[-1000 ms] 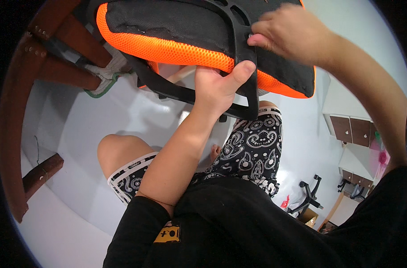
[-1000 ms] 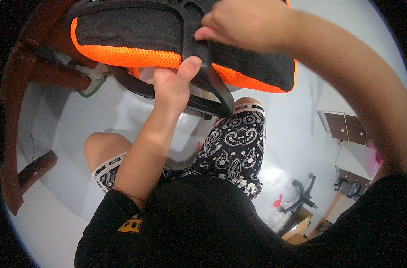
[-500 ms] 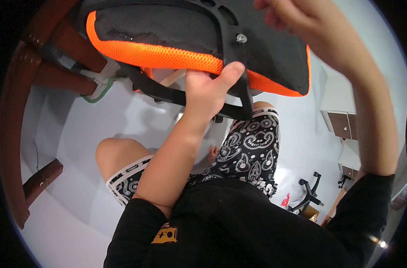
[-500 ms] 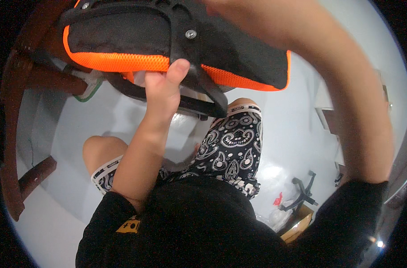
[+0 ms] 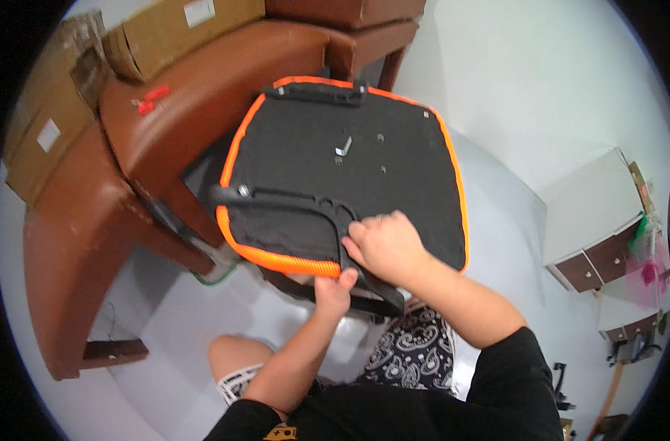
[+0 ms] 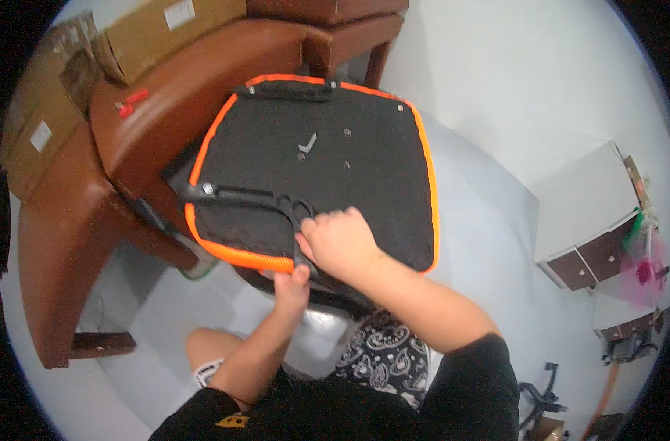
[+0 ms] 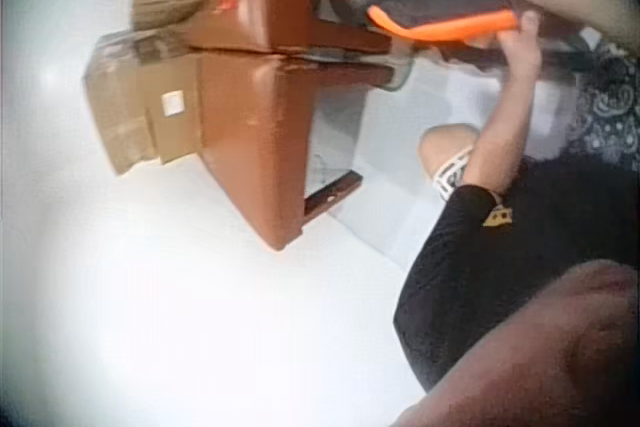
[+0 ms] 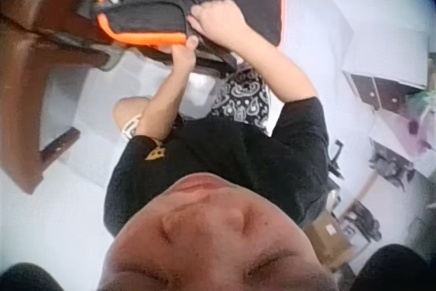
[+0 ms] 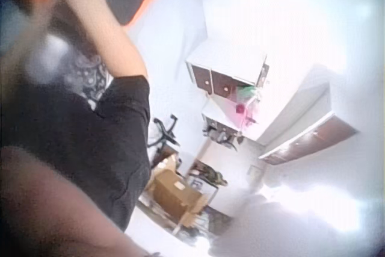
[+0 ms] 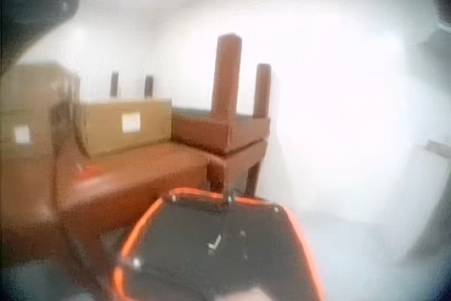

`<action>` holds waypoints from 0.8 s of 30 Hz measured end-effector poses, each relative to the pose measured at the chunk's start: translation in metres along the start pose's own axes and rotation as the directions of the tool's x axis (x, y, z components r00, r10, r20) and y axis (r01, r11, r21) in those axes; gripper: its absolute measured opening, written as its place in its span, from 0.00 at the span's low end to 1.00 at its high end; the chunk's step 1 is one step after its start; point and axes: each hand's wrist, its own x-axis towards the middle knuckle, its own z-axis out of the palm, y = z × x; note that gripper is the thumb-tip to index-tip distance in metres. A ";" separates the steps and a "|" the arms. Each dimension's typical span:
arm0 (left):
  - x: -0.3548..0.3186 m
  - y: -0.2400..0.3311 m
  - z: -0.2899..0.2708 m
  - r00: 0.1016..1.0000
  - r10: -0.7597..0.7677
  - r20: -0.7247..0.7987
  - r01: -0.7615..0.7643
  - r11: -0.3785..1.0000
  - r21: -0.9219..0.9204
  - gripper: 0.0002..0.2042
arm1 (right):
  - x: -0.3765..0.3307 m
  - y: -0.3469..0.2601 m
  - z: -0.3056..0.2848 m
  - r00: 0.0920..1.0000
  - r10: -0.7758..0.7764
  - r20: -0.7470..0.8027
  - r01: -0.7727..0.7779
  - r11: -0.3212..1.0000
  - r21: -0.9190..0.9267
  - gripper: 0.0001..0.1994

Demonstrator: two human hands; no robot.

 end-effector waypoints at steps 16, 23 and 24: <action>0.006 0.032 -0.040 0.859 -0.512 -0.022 0.509 0.848 0.149 0.18 | -0.021 -0.007 0.025 0.848 0.483 -0.221 -0.157 0.625 0.765 0.14; -0.048 0.084 -0.097 0.834 -0.549 -0.061 0.258 0.289 0.922 0.21 | -0.018 0.001 0.039 0.779 0.560 -0.283 -0.068 0.523 0.850 0.10; -0.053 0.079 -0.104 0.833 -0.545 -0.096 0.256 0.225 0.940 0.21 | -0.013 -0.005 0.040 0.765 0.571 -0.299 -0.042 0.507 0.861 0.09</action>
